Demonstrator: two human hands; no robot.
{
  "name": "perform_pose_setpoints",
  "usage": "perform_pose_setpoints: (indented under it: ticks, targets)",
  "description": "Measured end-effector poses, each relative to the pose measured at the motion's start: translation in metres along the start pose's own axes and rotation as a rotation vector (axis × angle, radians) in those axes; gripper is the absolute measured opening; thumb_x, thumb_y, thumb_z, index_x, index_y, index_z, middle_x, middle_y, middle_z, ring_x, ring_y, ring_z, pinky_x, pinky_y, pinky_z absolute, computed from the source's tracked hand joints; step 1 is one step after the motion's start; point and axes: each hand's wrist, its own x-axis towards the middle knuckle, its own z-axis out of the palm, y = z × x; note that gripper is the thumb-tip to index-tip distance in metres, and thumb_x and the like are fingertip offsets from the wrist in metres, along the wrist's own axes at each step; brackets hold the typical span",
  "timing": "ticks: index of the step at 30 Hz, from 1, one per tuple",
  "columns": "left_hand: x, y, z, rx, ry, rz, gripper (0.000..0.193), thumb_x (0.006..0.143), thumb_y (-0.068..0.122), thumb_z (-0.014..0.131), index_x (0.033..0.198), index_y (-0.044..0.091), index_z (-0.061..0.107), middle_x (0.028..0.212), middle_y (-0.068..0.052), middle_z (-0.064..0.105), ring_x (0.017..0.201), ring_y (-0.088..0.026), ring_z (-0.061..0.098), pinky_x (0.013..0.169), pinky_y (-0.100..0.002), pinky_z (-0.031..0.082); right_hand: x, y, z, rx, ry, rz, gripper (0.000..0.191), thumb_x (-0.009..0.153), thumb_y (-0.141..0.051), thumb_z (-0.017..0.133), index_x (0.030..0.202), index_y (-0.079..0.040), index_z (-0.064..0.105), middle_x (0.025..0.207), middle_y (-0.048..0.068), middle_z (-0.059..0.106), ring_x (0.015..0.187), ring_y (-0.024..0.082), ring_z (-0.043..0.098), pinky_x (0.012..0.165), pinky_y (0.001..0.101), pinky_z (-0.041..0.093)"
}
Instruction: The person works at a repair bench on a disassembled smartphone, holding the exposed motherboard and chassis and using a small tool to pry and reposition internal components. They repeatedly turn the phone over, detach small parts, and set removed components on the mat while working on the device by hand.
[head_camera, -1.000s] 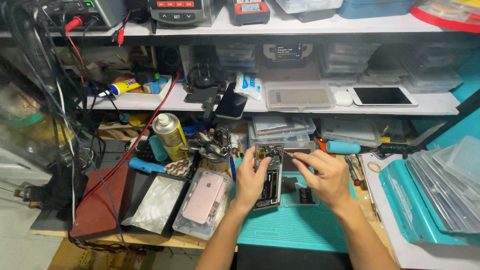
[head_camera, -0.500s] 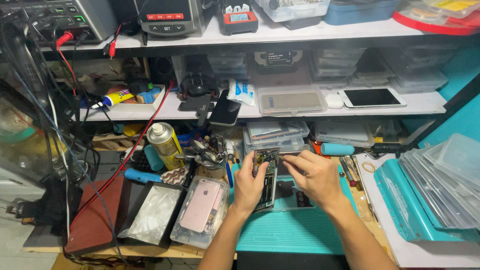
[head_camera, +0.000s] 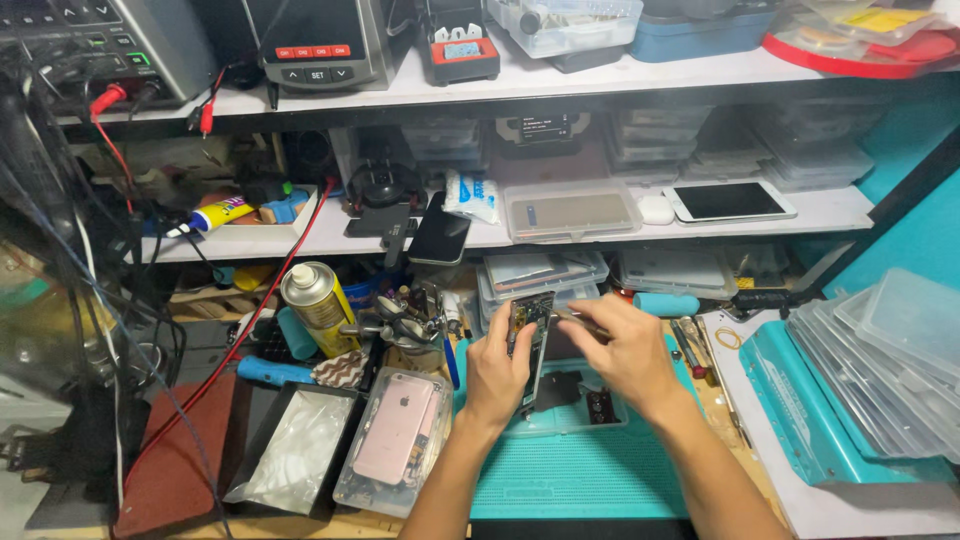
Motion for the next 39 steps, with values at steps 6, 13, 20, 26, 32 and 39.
perform_pose_setpoints:
  ticks: [6, 13, 20, 26, 32, 39]
  targets:
    - [0.003, -0.004, 0.010, -0.014, 0.006, 0.049, 0.037, 0.098, 0.007, 0.066, 0.132, -0.003, 0.056, 0.104, -0.024, 0.074, 0.094, -0.039, 0.075, 0.072, -0.041, 0.059, 0.005, 0.009, 0.000, -0.050, 0.025, 0.090, 0.013, 0.086, -0.010, 0.078, 0.098, -0.004, 0.077, 0.082, 0.009, 0.071, 0.068, 0.021, 0.067, 0.063, 0.0317, 0.052]
    - [-0.004, -0.010, 0.014, 0.030, 0.074, 0.085, 0.037, 0.098, 0.006, 0.066, 0.132, -0.005, 0.057, 0.103, -0.024, 0.074, 0.092, -0.039, 0.076, 0.071, -0.041, 0.059, 0.006, 0.012, 0.001, 0.054, 0.002, 0.056, 0.014, 0.082, -0.011, 0.077, 0.095, -0.004, 0.076, 0.080, 0.009, 0.068, 0.066, 0.019, 0.067, 0.061, 0.0291, 0.053]
    - [-0.007, -0.012, 0.010, 0.033, 0.068, 0.091, 0.041, 0.097, 0.007, 0.070, 0.134, -0.003, 0.056, 0.101, -0.023, 0.075, 0.088, -0.037, 0.077, 0.068, -0.040, 0.059, 0.006, 0.009, 0.005, 0.030, -0.002, 0.004, 0.017, 0.081, -0.007, 0.077, 0.097, -0.002, 0.075, 0.081, 0.009, 0.068, 0.069, 0.016, 0.067, 0.062, 0.0275, 0.053]
    - [-0.006, -0.009, 0.004, -0.004, 0.024, 0.090, 0.046, 0.094, 0.005, 0.072, 0.136, -0.002, 0.055, 0.098, -0.022, 0.075, 0.084, -0.035, 0.077, 0.067, -0.039, 0.058, 0.007, 0.004, 0.005, 0.119, -0.033, 0.308, 0.012, 0.088, -0.008, 0.075, 0.099, -0.003, 0.078, 0.075, 0.002, 0.073, 0.055, 0.011, 0.068, 0.051, 0.0255, 0.053]
    - [-0.007, -0.005, 0.006, 0.008, 0.068, 0.103, 0.041, 0.095, 0.002, 0.069, 0.135, -0.001, 0.057, 0.101, -0.021, 0.075, 0.086, -0.033, 0.078, 0.070, -0.038, 0.059, 0.006, 0.003, 0.006, 0.148, 0.008, 0.156, 0.015, 0.085, -0.007, 0.077, 0.098, 0.000, 0.076, 0.081, 0.005, 0.068, 0.061, 0.013, 0.068, 0.054, 0.0249, 0.054]
    - [-0.006, -0.004, 0.004, -0.025, 0.152, 0.141, 0.034, 0.097, 0.000, 0.066, 0.131, 0.000, 0.059, 0.106, -0.020, 0.075, 0.096, -0.032, 0.078, 0.077, -0.036, 0.060, 0.002, 0.004, 0.010, 0.149, 0.006, 0.005, 0.022, 0.082, -0.006, 0.078, 0.103, 0.001, 0.074, 0.092, 0.008, 0.067, 0.077, 0.013, 0.068, 0.064, 0.0232, 0.056]
